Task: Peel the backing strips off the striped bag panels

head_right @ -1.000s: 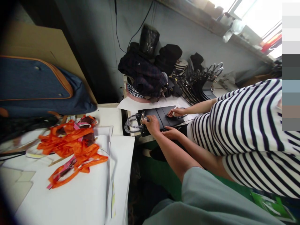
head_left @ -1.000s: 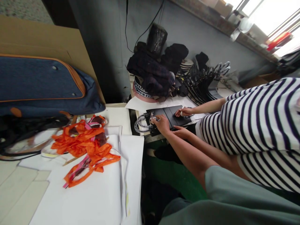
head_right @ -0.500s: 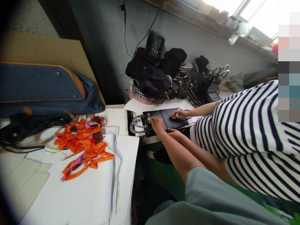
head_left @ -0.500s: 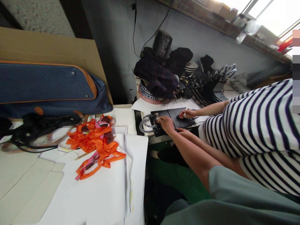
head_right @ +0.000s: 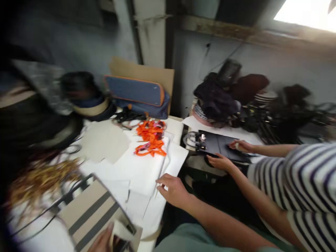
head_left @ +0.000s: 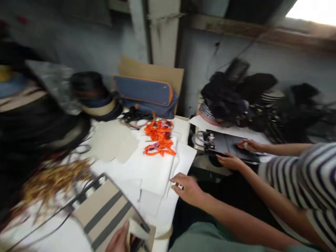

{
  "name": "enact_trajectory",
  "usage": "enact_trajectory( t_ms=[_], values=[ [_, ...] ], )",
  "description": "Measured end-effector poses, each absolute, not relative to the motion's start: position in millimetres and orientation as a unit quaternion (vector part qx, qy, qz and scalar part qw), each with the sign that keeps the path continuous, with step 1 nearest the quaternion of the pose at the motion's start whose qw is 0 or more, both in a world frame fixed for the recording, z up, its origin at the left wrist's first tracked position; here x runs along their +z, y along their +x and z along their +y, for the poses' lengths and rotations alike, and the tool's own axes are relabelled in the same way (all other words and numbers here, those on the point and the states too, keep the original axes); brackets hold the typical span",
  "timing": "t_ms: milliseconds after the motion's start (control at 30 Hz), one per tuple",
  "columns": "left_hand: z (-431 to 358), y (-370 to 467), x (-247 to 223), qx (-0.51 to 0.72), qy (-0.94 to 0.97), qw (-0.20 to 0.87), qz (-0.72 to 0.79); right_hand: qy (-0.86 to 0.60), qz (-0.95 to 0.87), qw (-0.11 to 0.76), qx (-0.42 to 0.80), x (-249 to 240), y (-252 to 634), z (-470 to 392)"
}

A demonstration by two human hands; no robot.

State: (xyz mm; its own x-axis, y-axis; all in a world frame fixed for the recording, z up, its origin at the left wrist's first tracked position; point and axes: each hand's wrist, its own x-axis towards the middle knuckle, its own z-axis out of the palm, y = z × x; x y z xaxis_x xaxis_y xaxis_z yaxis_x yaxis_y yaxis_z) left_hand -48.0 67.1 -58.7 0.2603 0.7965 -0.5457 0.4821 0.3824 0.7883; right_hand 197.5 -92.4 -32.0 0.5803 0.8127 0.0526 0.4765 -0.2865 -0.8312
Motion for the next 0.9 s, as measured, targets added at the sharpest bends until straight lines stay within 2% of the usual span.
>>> enact_trajectory(
  t_ms=[67, 167, 267, 367, 567, 633, 733, 800, 900],
  values=[
    [55, -72, -54, 0.134, 0.497, 0.62, 0.592, -0.709, -0.452, 0.434, 0.324, -28, 146, -67],
    [43, -95, -44, 0.181, 0.46, 0.672, 0.552, -0.63, -0.469, 0.421, 0.455, -20, 97, -26],
    [35, -111, -32, 0.243, 0.441, 0.659, 0.559, -0.56, -0.477, 0.375, 0.565, -12, 64, 6],
    [30, -132, -19, 0.273, 0.456, 0.62, 0.577, -0.544, -0.46, 0.359, 0.603, -9, 40, 22],
    [32, -169, -7, 0.32, 0.592, 0.473, 0.568, -0.558, -0.458, 0.354, 0.595, -6, 2, 35],
    [36, -175, -8, 0.316, 0.595, 0.475, 0.566, -0.584, -0.497, 0.322, 0.555, 2, -6, 39],
    [43, -180, -13, 0.309, 0.583, 0.5, 0.561, -0.608, -0.615, 0.271, 0.424, 18, -13, 47],
    [49, -184, -17, 0.299, 0.579, 0.515, 0.558, -0.596, -0.686, 0.24, 0.342, 27, -16, 55],
    [58, -189, -22, 0.275, 0.583, 0.509, 0.571, -0.572, -0.747, 0.185, 0.284, 34, -20, 69]
  ],
)
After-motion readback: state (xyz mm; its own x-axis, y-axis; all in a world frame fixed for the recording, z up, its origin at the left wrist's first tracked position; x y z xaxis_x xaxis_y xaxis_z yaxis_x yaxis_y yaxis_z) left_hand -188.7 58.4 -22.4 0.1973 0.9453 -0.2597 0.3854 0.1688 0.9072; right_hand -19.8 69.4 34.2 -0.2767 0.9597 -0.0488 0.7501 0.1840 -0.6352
